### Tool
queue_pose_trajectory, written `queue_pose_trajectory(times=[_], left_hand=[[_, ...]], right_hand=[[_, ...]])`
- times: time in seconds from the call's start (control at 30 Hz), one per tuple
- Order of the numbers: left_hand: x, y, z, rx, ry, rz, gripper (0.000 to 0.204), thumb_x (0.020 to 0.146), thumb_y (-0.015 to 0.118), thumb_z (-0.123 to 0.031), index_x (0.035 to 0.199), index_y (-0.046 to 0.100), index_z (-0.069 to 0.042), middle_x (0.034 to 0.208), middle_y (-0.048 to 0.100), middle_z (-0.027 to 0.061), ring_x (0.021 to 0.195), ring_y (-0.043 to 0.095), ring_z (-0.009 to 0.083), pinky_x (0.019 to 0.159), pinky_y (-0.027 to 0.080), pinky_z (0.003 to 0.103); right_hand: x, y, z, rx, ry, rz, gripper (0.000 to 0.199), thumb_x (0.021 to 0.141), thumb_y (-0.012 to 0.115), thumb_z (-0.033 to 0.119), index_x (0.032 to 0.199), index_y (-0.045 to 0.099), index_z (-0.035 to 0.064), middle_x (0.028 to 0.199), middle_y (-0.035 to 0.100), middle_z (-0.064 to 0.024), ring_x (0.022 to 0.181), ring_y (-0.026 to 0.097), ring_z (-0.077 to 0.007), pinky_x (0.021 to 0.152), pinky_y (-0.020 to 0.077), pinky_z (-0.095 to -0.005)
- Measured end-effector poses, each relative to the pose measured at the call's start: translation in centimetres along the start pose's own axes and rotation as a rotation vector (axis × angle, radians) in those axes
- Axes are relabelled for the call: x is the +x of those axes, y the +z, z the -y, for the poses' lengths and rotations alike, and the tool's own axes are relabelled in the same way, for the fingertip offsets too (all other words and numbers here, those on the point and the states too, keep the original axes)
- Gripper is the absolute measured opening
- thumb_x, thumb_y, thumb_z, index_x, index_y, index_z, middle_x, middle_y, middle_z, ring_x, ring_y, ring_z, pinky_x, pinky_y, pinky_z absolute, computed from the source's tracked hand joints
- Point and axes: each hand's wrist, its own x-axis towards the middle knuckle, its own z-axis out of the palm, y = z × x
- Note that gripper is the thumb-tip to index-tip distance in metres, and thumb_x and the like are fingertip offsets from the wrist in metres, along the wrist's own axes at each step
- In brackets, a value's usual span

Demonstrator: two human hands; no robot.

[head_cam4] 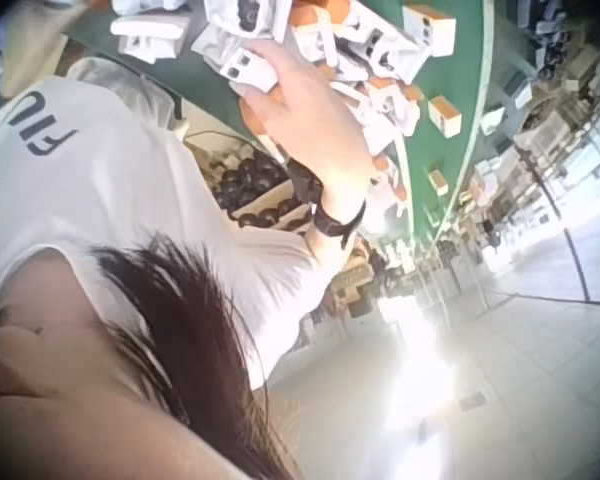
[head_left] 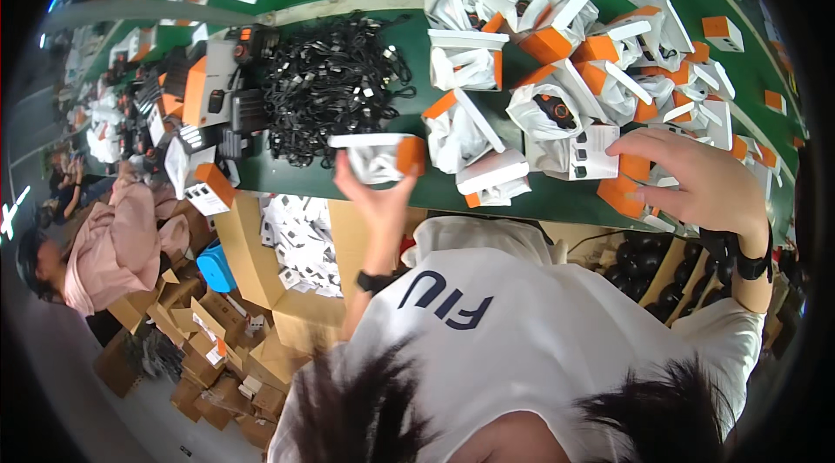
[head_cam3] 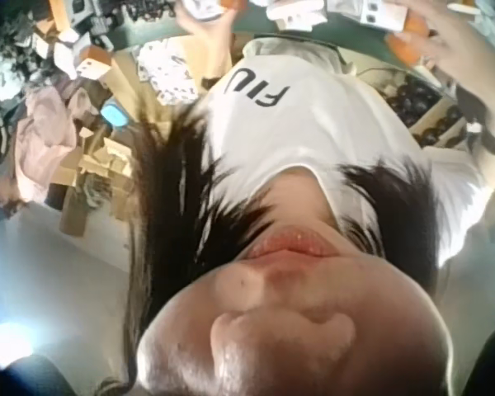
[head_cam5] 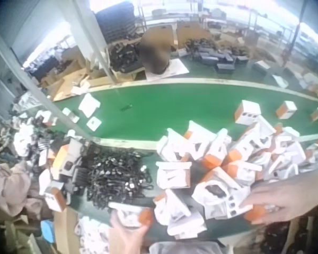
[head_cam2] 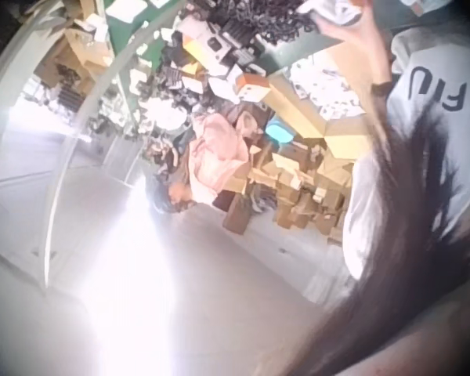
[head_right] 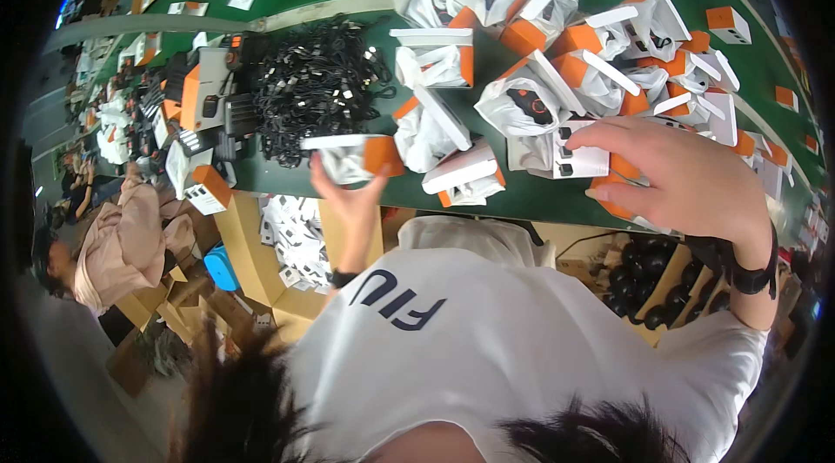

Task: Packaging smartwatches, chargers, and manuals into boxes on an assembly line conveyor belt.

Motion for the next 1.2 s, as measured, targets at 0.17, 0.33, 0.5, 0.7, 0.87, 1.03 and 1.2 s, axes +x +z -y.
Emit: queue_pose_trajectory(times=[0.17,0.33,0.5,0.7,0.87,1.03,1.2], left_hand=[[-3.9,2.3,2.1,0.063,-0.002,-0.013,0.100,0.053,0.082,-0.020,0.127,0.020,0.003,0.119,0.030,0.0204,0.112,0.029,0.0346,0.096,0.027,0.041],[-1.7,-3.6,1.6,-0.151,-0.132,0.308,0.110,0.060,0.080,-0.020,0.137,0.003,-0.002,0.139,0.014,0.0192,0.131,0.014,0.0292,0.106,0.015,0.038],[11.6,-6.6,2.1,-0.373,-0.090,0.300,0.039,0.079,0.058,-0.003,0.115,0.043,-0.003,0.117,0.045,0.0067,0.099,0.047,0.0135,0.081,0.040,0.026],[37.4,7.5,1.9,-0.024,0.571,0.219,0.040,0.072,0.064,-0.008,0.107,0.049,0.003,0.108,0.052,0.0165,0.103,0.048,0.0328,0.089,0.039,0.037],[45.2,22.2,3.3,0.491,0.489,0.322,0.054,0.076,0.062,-0.026,0.120,0.041,-0.002,0.120,0.042,0.0169,0.113,0.039,0.0307,0.090,0.035,0.045],[45.0,27.8,3.9,0.560,0.333,0.480,0.039,0.081,0.058,-0.026,0.110,0.046,-0.004,0.106,0.051,0.0128,0.101,0.048,0.0303,0.083,0.041,0.043],[43.0,17.3,4.9,0.132,0.587,0.733,0.023,0.082,0.057,-0.018,0.091,0.051,0.002,0.085,0.055,0.0164,0.081,0.055,0.0269,0.071,0.044,0.035]], right_hand=[[0.2,0.8,1.1,0.004,-0.028,-0.068,0.039,0.078,0.058,0.016,0.115,0.048,0.0073,0.105,0.053,-0.0115,0.090,0.053,-0.0263,0.079,0.0423,-0.0322],[-0.1,0.5,0.7,0.038,0.032,-0.057,0.039,0.077,0.059,0.016,0.114,0.049,0.0079,0.106,0.053,-0.0103,0.092,0.053,-0.0257,0.079,0.0427,-0.0312],[0.1,-1.4,0.8,0.152,0.154,-0.140,0.039,0.077,0.060,0.016,0.114,0.049,0.0086,0.108,0.054,-0.0096,0.098,0.052,-0.0257,0.083,0.0413,-0.0308],[1.7,-1.9,-0.7,0.188,0.148,-0.294,0.042,0.073,0.062,0.004,0.114,0.050,0.0073,0.113,0.052,-0.0124,0.102,0.051,-0.0275,0.087,0.0394,-0.0320],[2.6,-1.4,0.6,0.536,0.582,-0.387,0.040,0.070,0.063,0.001,0.109,0.054,0.0061,0.105,0.056,-0.0071,0.091,0.052,-0.0190,0.082,0.0397,-0.0287],[3.0,-0.7,1.0,0.530,0.642,-0.370,0.041,0.071,0.060,-0.001,0.111,0.051,0.0039,0.104,0.055,-0.0073,0.097,0.051,-0.0163,0.084,0.0385,-0.0291],[5.6,-2.2,-0.1,0.524,0.588,-0.325,0.046,0.071,0.060,-0.001,0.115,0.051,0.0058,0.105,0.055,-0.0076,0.097,0.052,-0.0167,0.086,0.0381,-0.0278]])
